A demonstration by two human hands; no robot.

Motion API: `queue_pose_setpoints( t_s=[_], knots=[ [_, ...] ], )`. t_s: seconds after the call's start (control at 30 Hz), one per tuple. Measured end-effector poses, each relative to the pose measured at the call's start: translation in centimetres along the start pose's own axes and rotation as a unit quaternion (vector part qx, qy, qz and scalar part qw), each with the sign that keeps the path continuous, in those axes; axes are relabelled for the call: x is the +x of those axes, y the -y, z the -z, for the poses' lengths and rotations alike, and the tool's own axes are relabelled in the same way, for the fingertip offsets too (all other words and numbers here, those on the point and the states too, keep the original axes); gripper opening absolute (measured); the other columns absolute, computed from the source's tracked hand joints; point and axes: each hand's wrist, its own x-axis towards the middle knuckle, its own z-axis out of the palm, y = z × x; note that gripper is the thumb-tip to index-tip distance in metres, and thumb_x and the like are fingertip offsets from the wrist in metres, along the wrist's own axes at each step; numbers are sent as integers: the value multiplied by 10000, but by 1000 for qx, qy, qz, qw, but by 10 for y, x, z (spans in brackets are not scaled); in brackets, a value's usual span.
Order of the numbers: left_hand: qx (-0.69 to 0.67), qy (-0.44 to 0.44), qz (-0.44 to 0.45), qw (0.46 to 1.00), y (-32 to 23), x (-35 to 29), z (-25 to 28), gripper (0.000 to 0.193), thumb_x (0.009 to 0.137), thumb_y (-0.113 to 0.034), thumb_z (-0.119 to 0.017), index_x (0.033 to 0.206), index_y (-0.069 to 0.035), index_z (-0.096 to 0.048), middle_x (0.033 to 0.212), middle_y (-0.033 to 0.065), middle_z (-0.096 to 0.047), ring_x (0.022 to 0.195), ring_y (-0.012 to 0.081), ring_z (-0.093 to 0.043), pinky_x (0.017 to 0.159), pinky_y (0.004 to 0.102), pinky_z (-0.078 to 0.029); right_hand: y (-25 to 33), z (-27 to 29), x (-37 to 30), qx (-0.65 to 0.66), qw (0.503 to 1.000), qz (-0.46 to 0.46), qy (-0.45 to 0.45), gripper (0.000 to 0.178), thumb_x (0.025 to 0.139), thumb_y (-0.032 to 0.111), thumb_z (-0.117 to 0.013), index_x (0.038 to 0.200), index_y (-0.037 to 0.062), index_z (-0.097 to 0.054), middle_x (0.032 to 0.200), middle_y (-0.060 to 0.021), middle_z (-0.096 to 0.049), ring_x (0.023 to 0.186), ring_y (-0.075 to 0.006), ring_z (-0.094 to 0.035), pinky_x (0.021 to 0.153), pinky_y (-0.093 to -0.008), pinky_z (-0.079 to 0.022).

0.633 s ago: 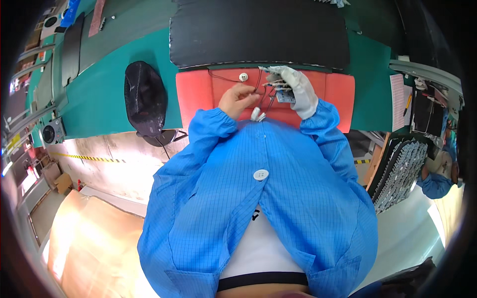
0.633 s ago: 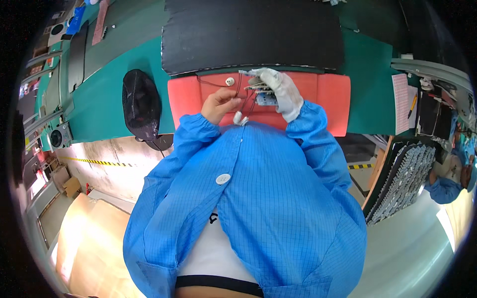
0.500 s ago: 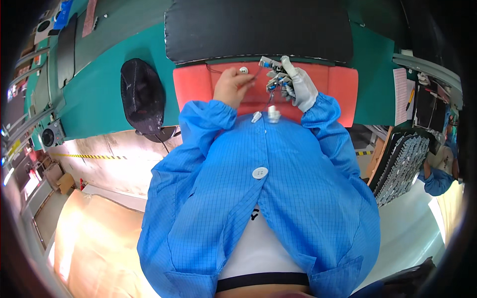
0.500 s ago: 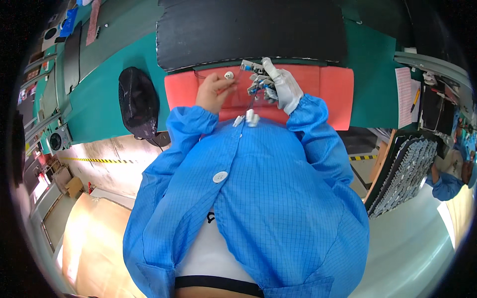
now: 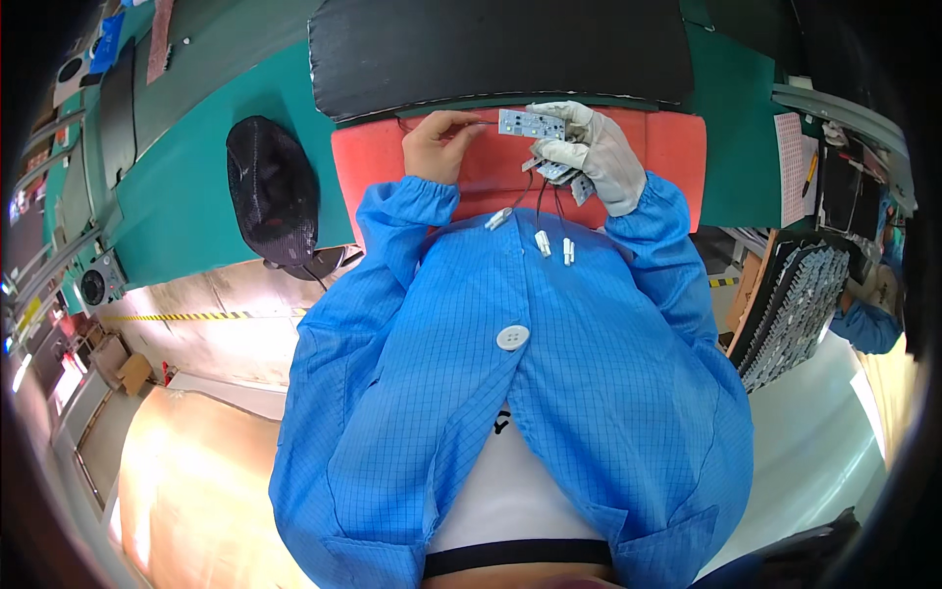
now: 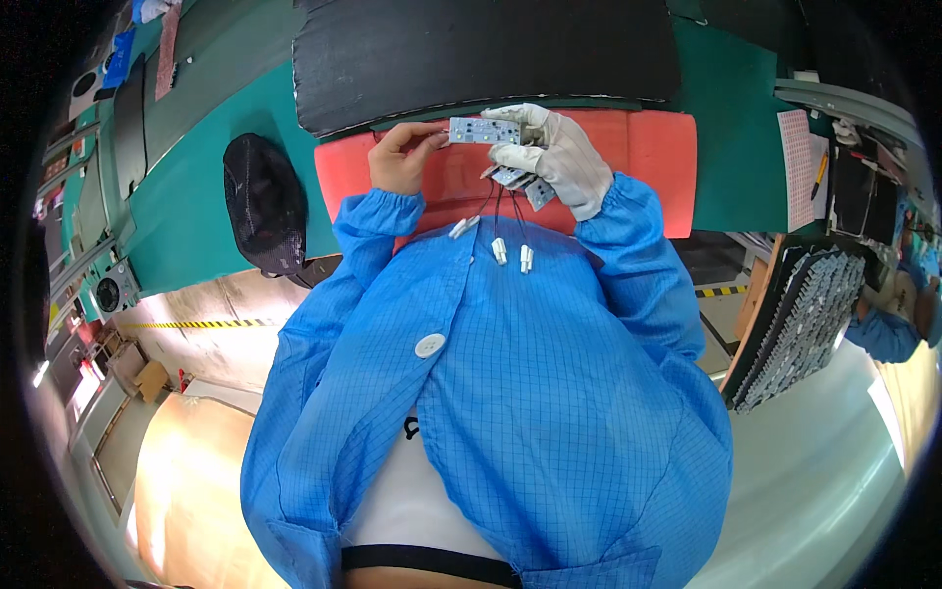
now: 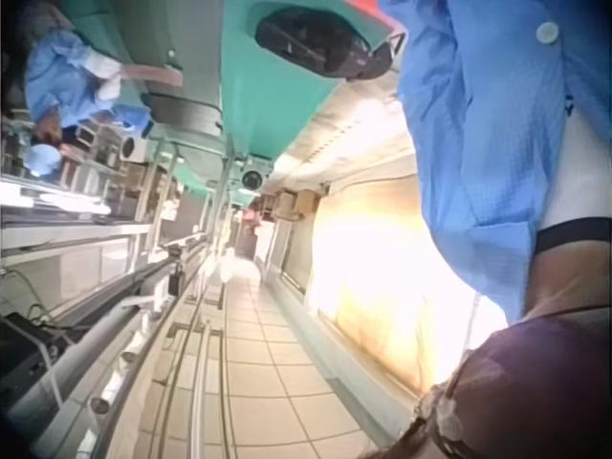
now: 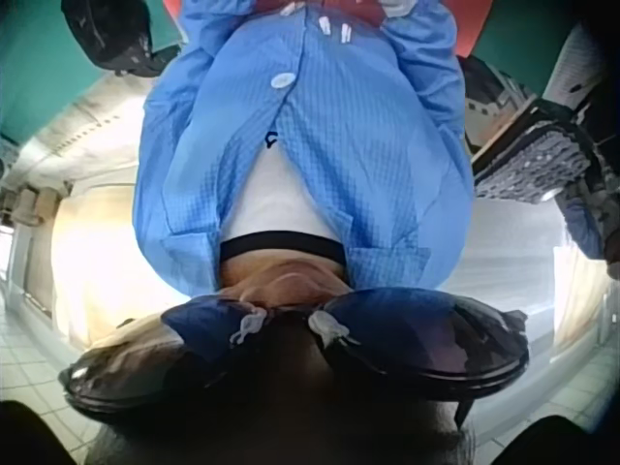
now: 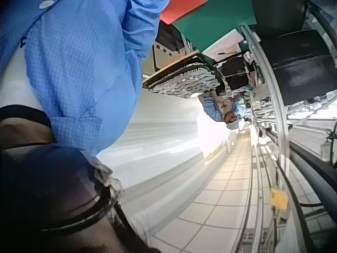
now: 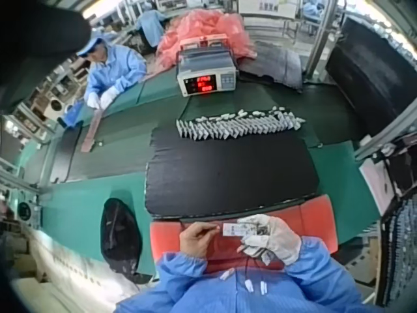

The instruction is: Assembling electronic components onto printed circuit boards at a manual assembly station.

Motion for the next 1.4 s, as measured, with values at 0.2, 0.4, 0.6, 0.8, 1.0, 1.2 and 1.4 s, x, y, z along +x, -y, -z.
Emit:
queue_pose_setpoints(
  t_s=[0.2, 0.4, 0.6, 0.8, 1.0, 1.2, 1.4],
  knots=[
    [122, 1, -144, 982, 0, -5, 2, 155, 733, 35, -661, 880, -16, -657, 871, 95, -659, 802, 196, -650, 725, 269, -520, -3, 3, 6, -123, 986, 114, 15, 364, 793, 123, -668, 1132, 32, -574, 847, -86, -663, 656, -101, -623, 523, -216, -508],
    [164, 29, -160, 973, 18, -6, 2, 222, 722, -171, -695, 914, -70, -644, 895, 107, -615, 807, 296, -602, 713, 361, -492, 4, -4, 1, 53, 998, 15, 2, 316, 757, 117, -682, 1038, 1, -595, 781, -60, -648, 611, -94, -590, 503, -212, -453],
    [164, -37, -249, 954, -7, -14, -4, 205, 753, -27, -677, 950, -77, -652, 909, 86, -603, 852, 270, -582, 697, 351, -494, -20, 21, 20, -16, 992, -123, 3, 483, 883, 413, -528, 977, -52, -620, 721, -100, -641, 637, -112, -584, 561, -233, -459],
    [184, -38, -241, 952, -7, -20, -2, 225, 750, -14, -677, 963, -85, -656, 934, 90, -603, 872, 275, -582, 714, 356, -501, -45, 21, 26, -15, 980, -201, -6, 676, 885, 574, -464, 907, -84, -617, 670, -99, -626, 573, -131, -594, 565, -231, -477],
    [178, -29, -205, 962, -6, -24, -2, 226, 788, -1, -642, 1003, -67, -653, 985, 100, -610, 917, 262, -597, 760, 327, -500, -26, 18, 23, -47, 980, -191, -10, 735, 861, 617, -462, 933, -99, -610, 674, -98, -623, 573, -127, -596, 464, -244, -468],
    [181, -25, -210, 960, -7, -24, -1, 235, 788, -9, -644, 1016, -61, -651, 996, 108, -610, 922, 261, -598, 783, 324, -496, -21, 16, 21, -41, 983, -178, -27, 736, 853, 622, -469, 963, -92, -609, 687, -104, -627, 577, -130, -597, 445, -253, -475],
    [179, -22, -214, 960, -11, -22, -2, 249, 771, -27, -672, 1016, -69, -662, 987, 113, -606, 920, 254, -596, 782, 318, -498, -17, 19, 21, -39, 988, -150, -25, 698, 862, 598, -476, 1023, -68, -611, 731, -120, -643, 610, -137, -602, 484, -254, -486]
  ],
)
